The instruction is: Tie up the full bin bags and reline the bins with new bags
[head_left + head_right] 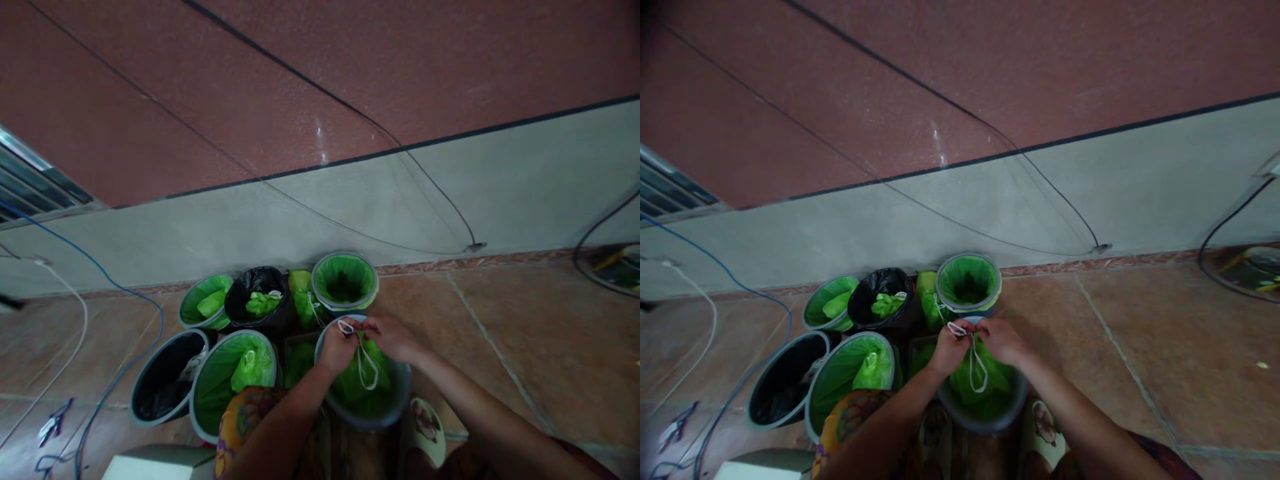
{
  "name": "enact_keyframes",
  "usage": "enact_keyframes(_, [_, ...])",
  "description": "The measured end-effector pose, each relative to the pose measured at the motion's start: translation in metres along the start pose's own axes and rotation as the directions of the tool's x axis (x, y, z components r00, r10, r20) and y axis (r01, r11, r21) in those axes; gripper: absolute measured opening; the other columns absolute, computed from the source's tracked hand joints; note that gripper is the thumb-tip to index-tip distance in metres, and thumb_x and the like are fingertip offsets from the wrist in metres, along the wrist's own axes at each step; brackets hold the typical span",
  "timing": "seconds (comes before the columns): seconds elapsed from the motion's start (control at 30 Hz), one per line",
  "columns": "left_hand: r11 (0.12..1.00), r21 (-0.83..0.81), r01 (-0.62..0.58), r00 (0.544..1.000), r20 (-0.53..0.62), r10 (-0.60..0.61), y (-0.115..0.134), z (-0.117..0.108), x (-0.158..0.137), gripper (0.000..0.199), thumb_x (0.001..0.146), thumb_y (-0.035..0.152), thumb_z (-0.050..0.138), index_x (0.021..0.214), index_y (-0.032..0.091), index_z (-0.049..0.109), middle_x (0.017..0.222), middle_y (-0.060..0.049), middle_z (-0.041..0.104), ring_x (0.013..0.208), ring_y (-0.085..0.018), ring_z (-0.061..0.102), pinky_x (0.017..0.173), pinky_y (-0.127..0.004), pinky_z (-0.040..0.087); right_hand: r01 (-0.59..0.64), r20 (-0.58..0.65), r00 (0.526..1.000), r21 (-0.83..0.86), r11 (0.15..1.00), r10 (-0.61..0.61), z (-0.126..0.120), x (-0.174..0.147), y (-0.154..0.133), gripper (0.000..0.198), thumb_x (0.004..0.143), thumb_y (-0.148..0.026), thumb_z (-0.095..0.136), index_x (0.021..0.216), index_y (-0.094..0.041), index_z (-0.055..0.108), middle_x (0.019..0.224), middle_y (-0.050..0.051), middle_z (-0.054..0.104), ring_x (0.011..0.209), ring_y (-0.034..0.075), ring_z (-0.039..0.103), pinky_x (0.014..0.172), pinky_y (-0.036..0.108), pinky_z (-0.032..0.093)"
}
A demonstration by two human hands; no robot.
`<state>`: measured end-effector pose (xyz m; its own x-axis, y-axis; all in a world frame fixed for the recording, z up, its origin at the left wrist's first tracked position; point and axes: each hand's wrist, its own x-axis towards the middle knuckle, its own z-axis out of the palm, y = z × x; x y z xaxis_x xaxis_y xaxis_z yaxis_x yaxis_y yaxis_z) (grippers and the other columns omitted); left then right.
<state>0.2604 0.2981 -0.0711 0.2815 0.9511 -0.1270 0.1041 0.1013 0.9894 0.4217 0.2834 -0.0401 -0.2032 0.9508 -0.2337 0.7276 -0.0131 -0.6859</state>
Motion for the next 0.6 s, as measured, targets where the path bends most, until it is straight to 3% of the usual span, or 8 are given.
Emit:
enact_keyframes(0.2, [0.997,0.077,-0.011,0.999,-0.042,0.014,0.0,0.001,-0.005,0.005,0.069,0.016,0.062,0.068,0.021,0.062,0.064,0.002,0.058,0.064,-0.013,0.052,0.065,-0.024,0.041,-0.091,0.101,0.992,0.19,0.978,0.072,0.006,0.001,-0.001,0.029,0.085,-0.019,0.044,0.08,-0.017,0.072,0.07,0.002,0.066,0.055,0.011,0.054,0.055,0.023,0.041])
enact_keyframes(0.4, [0.998,0.043,0.044,0.998,-0.04,-0.042,0.002,0.001,-0.006,0.006,0.067,0.021,0.067,0.065,0.02,0.061,0.061,0.002,0.058,0.06,-0.013,0.05,0.06,-0.024,0.039,-0.134,0.126,0.987,0.318,0.938,0.098,0.009,0.003,0.007,0.021,0.082,-0.024,0.053,0.079,-0.016,0.071,0.065,0.0,0.064,0.058,0.012,0.057,0.054,0.021,0.041])
enact_keyframes(0.5, [0.997,0.065,0.042,0.999,-0.001,-0.042,-0.004,-0.001,-0.003,0.008,0.068,0.023,0.069,0.065,0.02,0.063,0.062,0.001,0.06,0.06,-0.013,0.05,0.06,-0.024,0.039,-0.18,0.122,0.98,0.238,0.954,0.155,0.007,0.002,0.005,0.02,0.084,-0.024,0.053,0.08,-0.015,0.071,0.066,0.001,0.066,0.058,0.012,0.058,0.053,0.021,0.039])
enact_keyframes(0.6, [0.987,0.154,0.034,0.999,-0.005,-0.034,-0.011,-0.005,-0.001,0.007,0.069,0.021,0.069,0.064,0.019,0.064,0.062,0.001,0.061,0.06,-0.013,0.052,0.06,-0.025,0.04,-0.135,0.04,0.99,0.01,0.991,0.135,0.006,0.001,0.003,0.021,0.086,-0.02,0.05,0.081,-0.016,0.071,0.079,0.007,0.072,0.072,0.017,0.065,0.063,0.025,0.044])
